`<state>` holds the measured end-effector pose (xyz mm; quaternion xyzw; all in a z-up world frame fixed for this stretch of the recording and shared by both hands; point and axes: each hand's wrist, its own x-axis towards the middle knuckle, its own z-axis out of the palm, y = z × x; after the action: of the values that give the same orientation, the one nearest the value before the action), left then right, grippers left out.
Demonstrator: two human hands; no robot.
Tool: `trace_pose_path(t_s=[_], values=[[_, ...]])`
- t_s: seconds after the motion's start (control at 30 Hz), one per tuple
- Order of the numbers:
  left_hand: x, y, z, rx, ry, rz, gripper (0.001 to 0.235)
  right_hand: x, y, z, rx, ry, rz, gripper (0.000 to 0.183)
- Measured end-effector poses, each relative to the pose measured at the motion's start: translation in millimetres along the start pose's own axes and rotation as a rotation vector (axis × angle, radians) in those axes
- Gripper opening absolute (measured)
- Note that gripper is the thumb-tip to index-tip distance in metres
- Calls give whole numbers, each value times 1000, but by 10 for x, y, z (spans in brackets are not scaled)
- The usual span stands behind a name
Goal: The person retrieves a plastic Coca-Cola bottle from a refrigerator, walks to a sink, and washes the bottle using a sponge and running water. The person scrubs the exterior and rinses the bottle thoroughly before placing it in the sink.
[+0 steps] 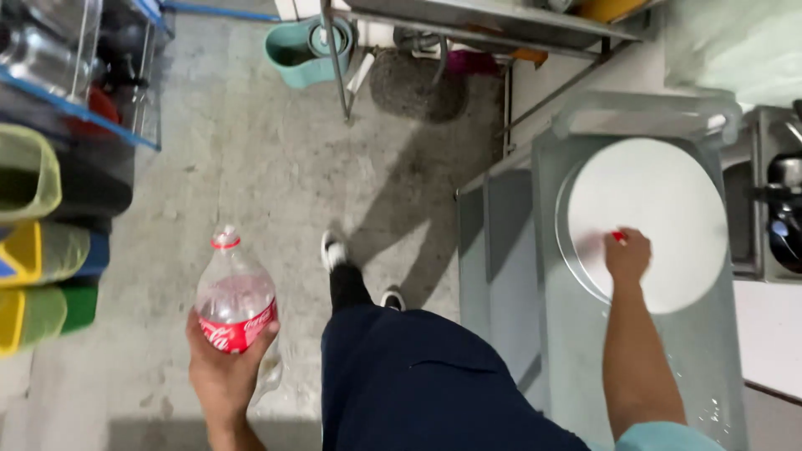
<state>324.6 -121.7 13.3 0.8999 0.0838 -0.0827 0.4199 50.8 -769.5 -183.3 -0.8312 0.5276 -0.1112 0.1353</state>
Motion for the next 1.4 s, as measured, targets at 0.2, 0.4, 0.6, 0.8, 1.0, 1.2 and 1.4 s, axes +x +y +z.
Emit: trace_pose_path(t_s=[0.2, 0.4, 0.6, 0.8, 1.0, 1.2, 1.4], values=[[1823, 832, 702, -203, -211, 150, 98, 47, -43, 40, -108, -15, 427, 42], [3532, 1932, 1504, -247, -415, 305, 93, 235, -1553, -417, 102, 170, 567, 32], [4718, 2815, 2597, -246, -628, 271, 72, 1308, -2884, 28, 596, 120, 314, 20], [5569, 3395, 3914, -141, -684, 86, 92, 3384, -5024, 485, 615, -175, -74, 25], [5927, 4268, 4658, -7, -703, 66, 77, 5478, -6682, 1137, 157, -15, -490, 73], [6142, 4246, 5475, -19, -636, 196, 93, 5835, -7025, 1472, -132, 224, -866, 28], [6230, 3856, 6028, -5, -619, 367, 94, 6141, -6809, 1042, -82, -106, -1016, 44]])
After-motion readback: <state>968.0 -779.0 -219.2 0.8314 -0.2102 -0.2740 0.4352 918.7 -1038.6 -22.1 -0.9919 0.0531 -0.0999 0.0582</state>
